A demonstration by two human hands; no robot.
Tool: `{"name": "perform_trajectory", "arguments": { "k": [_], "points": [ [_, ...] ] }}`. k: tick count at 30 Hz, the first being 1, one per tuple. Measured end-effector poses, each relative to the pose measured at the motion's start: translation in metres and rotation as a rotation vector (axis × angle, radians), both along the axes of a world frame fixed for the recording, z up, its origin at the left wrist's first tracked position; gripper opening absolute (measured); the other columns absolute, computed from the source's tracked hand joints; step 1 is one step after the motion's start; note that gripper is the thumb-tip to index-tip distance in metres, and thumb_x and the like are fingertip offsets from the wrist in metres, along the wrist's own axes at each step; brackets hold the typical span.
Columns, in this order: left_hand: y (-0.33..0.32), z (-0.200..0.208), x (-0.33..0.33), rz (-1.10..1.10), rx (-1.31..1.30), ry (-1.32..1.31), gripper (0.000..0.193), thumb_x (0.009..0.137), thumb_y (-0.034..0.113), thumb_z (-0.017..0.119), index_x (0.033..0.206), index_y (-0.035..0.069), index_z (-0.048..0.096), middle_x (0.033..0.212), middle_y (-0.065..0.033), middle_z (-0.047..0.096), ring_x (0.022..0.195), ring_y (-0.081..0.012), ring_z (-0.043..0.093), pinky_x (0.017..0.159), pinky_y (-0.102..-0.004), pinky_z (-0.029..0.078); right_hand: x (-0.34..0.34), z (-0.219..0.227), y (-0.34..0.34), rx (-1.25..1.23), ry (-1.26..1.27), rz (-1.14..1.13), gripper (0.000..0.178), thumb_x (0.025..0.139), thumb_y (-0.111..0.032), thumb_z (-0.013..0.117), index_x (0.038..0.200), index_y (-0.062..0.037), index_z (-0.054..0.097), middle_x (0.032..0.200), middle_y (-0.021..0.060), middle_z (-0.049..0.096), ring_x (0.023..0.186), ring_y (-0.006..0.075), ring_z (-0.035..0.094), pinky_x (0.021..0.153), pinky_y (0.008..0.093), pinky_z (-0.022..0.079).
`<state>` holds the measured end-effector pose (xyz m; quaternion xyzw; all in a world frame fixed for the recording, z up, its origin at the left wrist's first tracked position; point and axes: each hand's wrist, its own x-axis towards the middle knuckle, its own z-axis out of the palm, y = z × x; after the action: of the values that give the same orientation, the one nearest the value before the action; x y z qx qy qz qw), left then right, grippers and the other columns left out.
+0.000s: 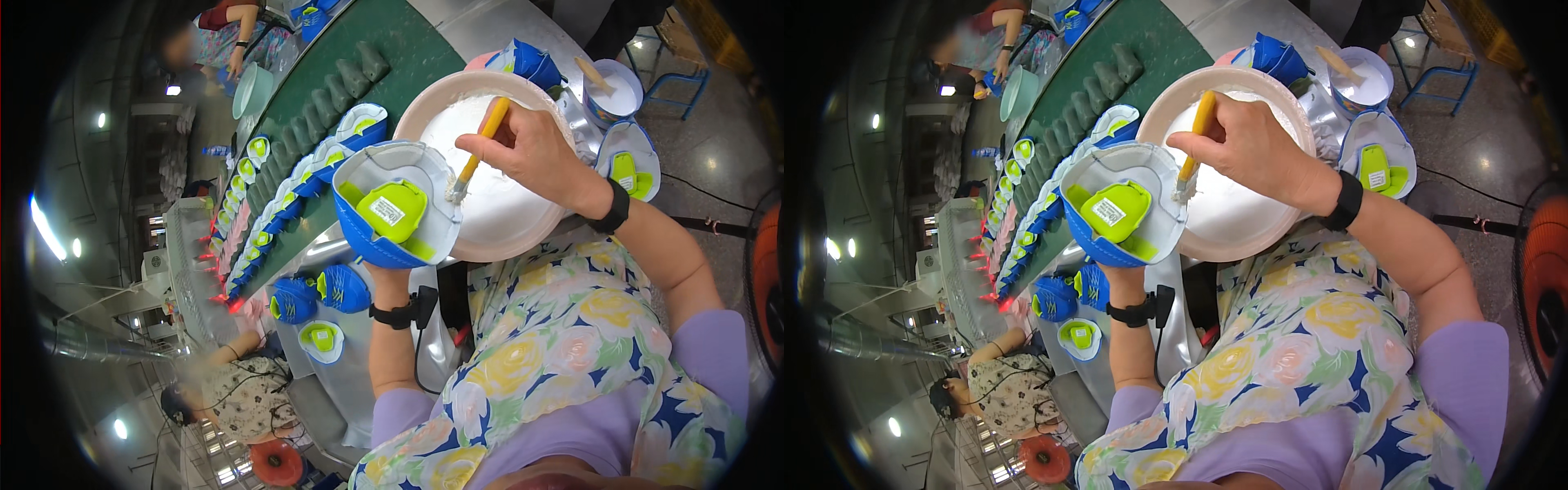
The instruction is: The recorder is applying a white liquid adhesive to the inner components of blue athletic shoes using a brush at a manufacturing assembly line.
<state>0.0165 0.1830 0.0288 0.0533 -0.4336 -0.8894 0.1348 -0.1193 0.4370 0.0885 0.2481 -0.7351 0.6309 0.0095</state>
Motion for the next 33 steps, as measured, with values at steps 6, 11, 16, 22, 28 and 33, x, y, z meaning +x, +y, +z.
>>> {"name": "perform_trajectory", "arguments": {
  "k": [6,11,16,22,28,33],
  "points": [
    [0.002,-0.008,0.000,0.106,0.008,0.084,0.053,0.099,0.034,0.049,0.143,0.007,0.039,0.138,-0.0116,0.052,0.122,-0.0252,0.055,0.104,-0.0413,0.046,0.018,-0.016,-0.010,-0.054,-0.241,-0.025,0.039,0.085,-0.033,0.073,0.085,0.0043,0.062,0.068,0.0110,0.066,0.058,0.0170,0.065,0.054,0.0259,0.050],
    [0.000,-0.001,-0.009,0.361,-0.415,0.091,0.049,0.100,0.030,0.046,0.143,0.006,0.040,0.136,-0.0101,0.053,0.119,-0.0222,0.056,0.100,-0.0378,0.048,0.027,-0.010,-0.009,-0.089,-0.441,0.067,0.039,0.086,-0.032,0.073,0.087,0.0053,0.062,0.066,0.0086,0.065,0.057,0.0137,0.064,0.053,0.0235,0.050],
    [-0.010,0.016,-0.006,0.611,-1.207,0.021,0.044,0.101,0.021,0.044,0.142,0.004,0.040,0.132,-0.0096,0.054,0.115,-0.0197,0.057,0.099,-0.0358,0.049,0.020,-0.011,0.003,-0.332,-0.292,0.139,0.029,0.087,-0.022,0.074,0.093,0.0025,0.061,0.072,0.0077,0.067,0.061,0.0118,0.066,0.055,0.0214,0.050],
    [-0.052,-0.001,0.005,-0.736,0.509,-0.311,0.053,0.093,0.036,0.061,0.135,0.005,0.051,0.122,-0.0142,0.063,0.111,-0.0279,0.062,0.095,-0.0418,0.051,0.006,-0.007,0.016,-0.211,0.176,0.196,0.019,0.088,-0.014,0.071,0.101,-0.0041,0.062,0.094,0.0080,0.069,0.083,0.0162,0.068,0.072,0.0259,0.053],
    [0.041,0.000,0.006,-0.481,0.570,-0.412,0.054,0.096,0.047,0.052,0.131,0.006,0.053,0.127,-0.0117,0.062,0.110,-0.0266,0.064,0.093,-0.0446,0.054,0.013,0.010,-0.011,-0.331,0.614,0.497,0.021,0.087,-0.015,0.071,0.103,-0.0063,0.060,0.100,0.0097,0.066,0.090,0.0286,0.066,0.075,0.0361,0.054],
    [0.039,0.007,0.012,-0.563,0.518,-0.628,0.045,0.099,0.041,0.047,0.122,0.003,0.055,0.090,-0.0163,0.067,0.048,-0.0159,0.064,0.026,-0.0194,0.041,0.001,0.011,-0.019,-0.147,0.684,0.397,0.019,0.088,-0.019,0.067,0.096,-0.0056,0.056,0.088,0.0095,0.062,0.081,0.0293,0.064,0.070,0.0377,0.053]
  ]
}}
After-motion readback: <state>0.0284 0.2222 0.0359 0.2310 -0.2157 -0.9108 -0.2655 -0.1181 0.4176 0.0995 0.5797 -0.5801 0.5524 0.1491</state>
